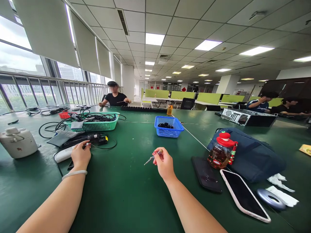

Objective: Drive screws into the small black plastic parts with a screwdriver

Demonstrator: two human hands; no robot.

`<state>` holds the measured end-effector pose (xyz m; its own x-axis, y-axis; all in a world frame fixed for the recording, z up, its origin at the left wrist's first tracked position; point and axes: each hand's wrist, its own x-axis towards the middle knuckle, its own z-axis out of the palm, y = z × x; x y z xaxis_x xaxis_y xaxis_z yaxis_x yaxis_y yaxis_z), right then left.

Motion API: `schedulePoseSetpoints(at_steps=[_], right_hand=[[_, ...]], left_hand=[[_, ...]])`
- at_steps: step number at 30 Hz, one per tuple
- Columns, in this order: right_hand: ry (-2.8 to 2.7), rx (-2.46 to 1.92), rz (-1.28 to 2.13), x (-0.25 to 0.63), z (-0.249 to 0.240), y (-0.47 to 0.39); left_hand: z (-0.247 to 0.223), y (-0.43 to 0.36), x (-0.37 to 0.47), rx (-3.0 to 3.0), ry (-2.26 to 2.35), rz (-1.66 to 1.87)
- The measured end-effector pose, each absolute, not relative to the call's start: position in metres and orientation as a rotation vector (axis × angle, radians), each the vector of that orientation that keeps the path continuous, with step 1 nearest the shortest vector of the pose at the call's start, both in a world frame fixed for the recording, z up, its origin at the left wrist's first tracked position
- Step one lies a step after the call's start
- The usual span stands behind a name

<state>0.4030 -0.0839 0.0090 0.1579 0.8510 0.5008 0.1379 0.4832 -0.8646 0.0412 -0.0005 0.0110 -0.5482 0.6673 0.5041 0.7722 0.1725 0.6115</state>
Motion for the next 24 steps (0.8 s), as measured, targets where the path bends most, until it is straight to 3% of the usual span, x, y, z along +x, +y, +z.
schedulePoseSetpoints(at_steps=[5, 14, 24], right_hand=[[-1.345, -0.972, 0.659, 0.403, 0.009, -0.084], [-1.375, -0.965, 0.69, 0.402, 0.005, -0.084], [-1.381, -0.982, 0.678, 0.404, 0.006, -0.085]], left_hand=[[0.013, -0.009, 0.03, -1.306, -2.462, -1.459], [0.023, -0.013, 0.009, -1.84, -2.384, -1.245], [0.014, -0.012, 0.004, -2.076, -2.249, -1.289]])
